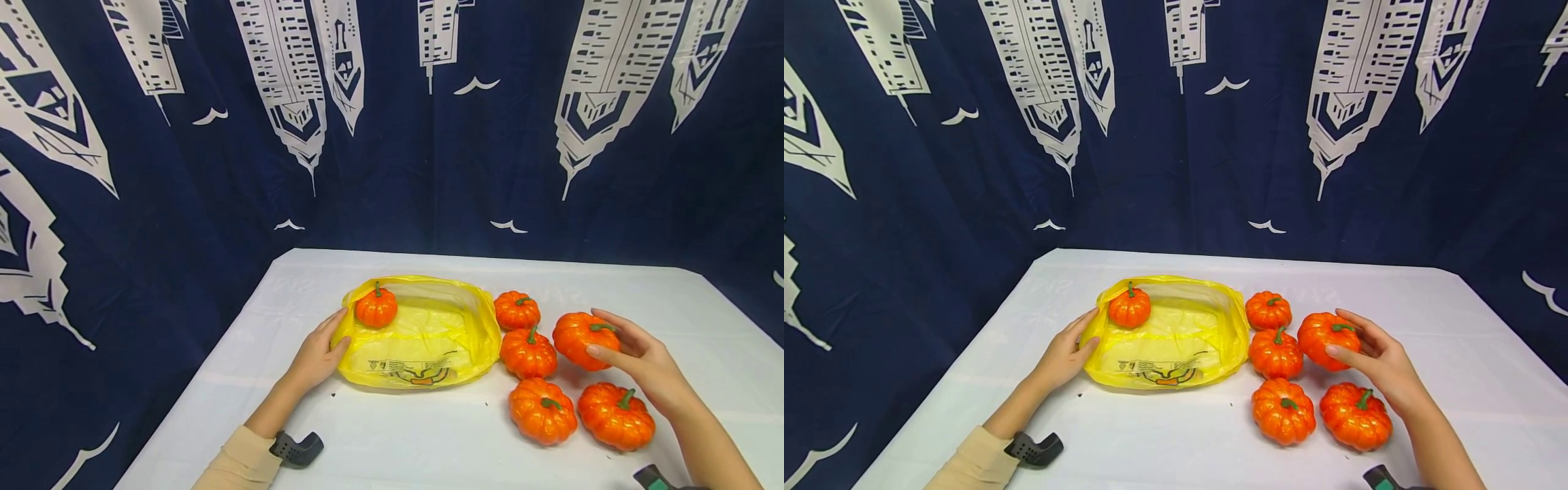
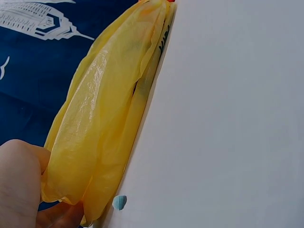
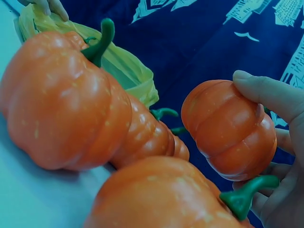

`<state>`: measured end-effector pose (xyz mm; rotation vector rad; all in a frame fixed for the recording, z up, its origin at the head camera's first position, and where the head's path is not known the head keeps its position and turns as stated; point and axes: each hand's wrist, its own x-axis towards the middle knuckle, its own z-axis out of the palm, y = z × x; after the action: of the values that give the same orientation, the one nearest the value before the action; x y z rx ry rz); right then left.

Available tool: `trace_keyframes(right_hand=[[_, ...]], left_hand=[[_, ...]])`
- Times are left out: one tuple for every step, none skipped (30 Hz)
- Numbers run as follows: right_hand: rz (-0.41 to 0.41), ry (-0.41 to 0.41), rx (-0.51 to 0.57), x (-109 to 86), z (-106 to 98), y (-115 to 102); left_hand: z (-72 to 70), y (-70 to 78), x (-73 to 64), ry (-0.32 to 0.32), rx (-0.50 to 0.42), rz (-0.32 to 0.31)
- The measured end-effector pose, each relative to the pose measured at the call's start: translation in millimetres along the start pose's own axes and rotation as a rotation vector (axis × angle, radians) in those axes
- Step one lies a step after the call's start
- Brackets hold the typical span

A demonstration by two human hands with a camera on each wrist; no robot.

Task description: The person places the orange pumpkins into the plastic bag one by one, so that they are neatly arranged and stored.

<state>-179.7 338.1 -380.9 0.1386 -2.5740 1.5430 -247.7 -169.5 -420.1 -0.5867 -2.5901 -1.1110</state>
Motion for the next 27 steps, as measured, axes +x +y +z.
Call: trace_keyframes(right_hand=[[-0.01,-0.001,0.007,-0.4,1,-1],[-0.018,-0.003,0.01,-0.8,2,-3],[-0.025,-0.005,0.013,-1.2,3,-4],[-0.03,-0.008,0.014,-1.6,4,-5],[-0.033,-0.011,0.012,-2.0,5,-7],[-0.035,-0.013,0.012,-2.4,6,-8],[-0.037,-0.014,0.011,-2.8,7,-10],[-0.032,-0.017,0.006,-2.7,8,-12],[-0.028,-0.02,0.003,-2.7,9,-13],[-0.025,-0.022,0.0,-2.7,10,-15],[-0.022,-0.024,-0.002,-2.5,10,-17],[-0.021,-0.026,-0.002,-2.4,11,-19],[-0.023,-0.027,-0.002,-2.2,12,-21],[-0.026,-0.028,-0.002,-2.1,12,-23],[-0.032,-0.027,0.0,-2.1,13,-25],[-0.038,-0.027,0.005,-2.2,14,-26],[-0.045,-0.026,0.008,-2.4,14,-28],[-0.052,-0.026,0.012,-2.7,15,-30],[-0.058,-0.026,0.014,-2.9,16,-31],[-0.061,-0.027,0.015,-3.0,16,-32],[-0.063,-0.03,0.014,-3.0,17,-34],[-0.061,-0.033,0.009,-2.8,17,-36],[-0.062,-0.037,0.001,-2.4,18,-37],[-0.062,-0.042,-0.006,-1.7,19,-39],[-0.064,-0.047,-0.013,-0.9,20,-42],[-0.07,-0.053,-0.017,0.2,21,-44],[-0.079,-0.059,-0.018,1.4,22,-47]], left_hand=[[0.0,-0.3,-0.1,0.001,-0.001,0.002],[0.0,-0.3,-0.3,0.002,-0.002,0.003],[0.1,-0.5,-0.4,0.002,-0.003,0.004],[0.2,-0.7,-0.4,0.002,-0.003,0.005],[0.4,-1.0,-0.4,0.002,-0.003,0.005],[0.5,-1.1,-0.4,0.001,-0.004,0.004],[0.5,-1.1,-0.3,0.0,-0.005,0.004],[0.5,-0.9,-0.2,-0.001,-0.004,0.002],[0.5,-0.9,0.0,-0.003,-0.004,0.001],[0.4,-0.8,0.1,-0.003,-0.003,0.001],[0.2,-0.6,0.2,-0.003,-0.004,0.001],[0.0,-0.3,0.2,-0.002,-0.005,0.001],[-0.4,-0.2,0.2,-0.001,-0.006,0.001],[-0.8,-0.1,0.1,0.0,-0.007,0.001],[-1.1,0.0,0.2,-0.001,-0.01,0.0],[-1.6,0.3,0.0,-0.001,-0.011,-0.001],[-1.7,0.2,0.2,-0.002,-0.01,-0.002],[-1.7,0.1,0.3,-0.004,-0.009,-0.002],[-1.5,-0.5,0.5,-0.006,-0.005,-0.001],[-1.4,-0.6,0.6,-0.008,-0.003,-0.001],[-1.3,-0.7,0.7,-0.011,0.0,-0.002],[-1.2,-0.8,0.7,-0.013,0.002,-0.004],[-0.8,-1.1,0.9,-0.014,0.002,-0.004],[-0.4,-1.4,1.0,-0.015,0.004,-0.007],[-0.2,-1.3,0.9,-0.014,0.001,-0.009],[0.0,-1.1,0.9,-0.013,-0.002,-0.011],[0.2,-1.0,0.8,-0.012,-0.003,-0.013]])
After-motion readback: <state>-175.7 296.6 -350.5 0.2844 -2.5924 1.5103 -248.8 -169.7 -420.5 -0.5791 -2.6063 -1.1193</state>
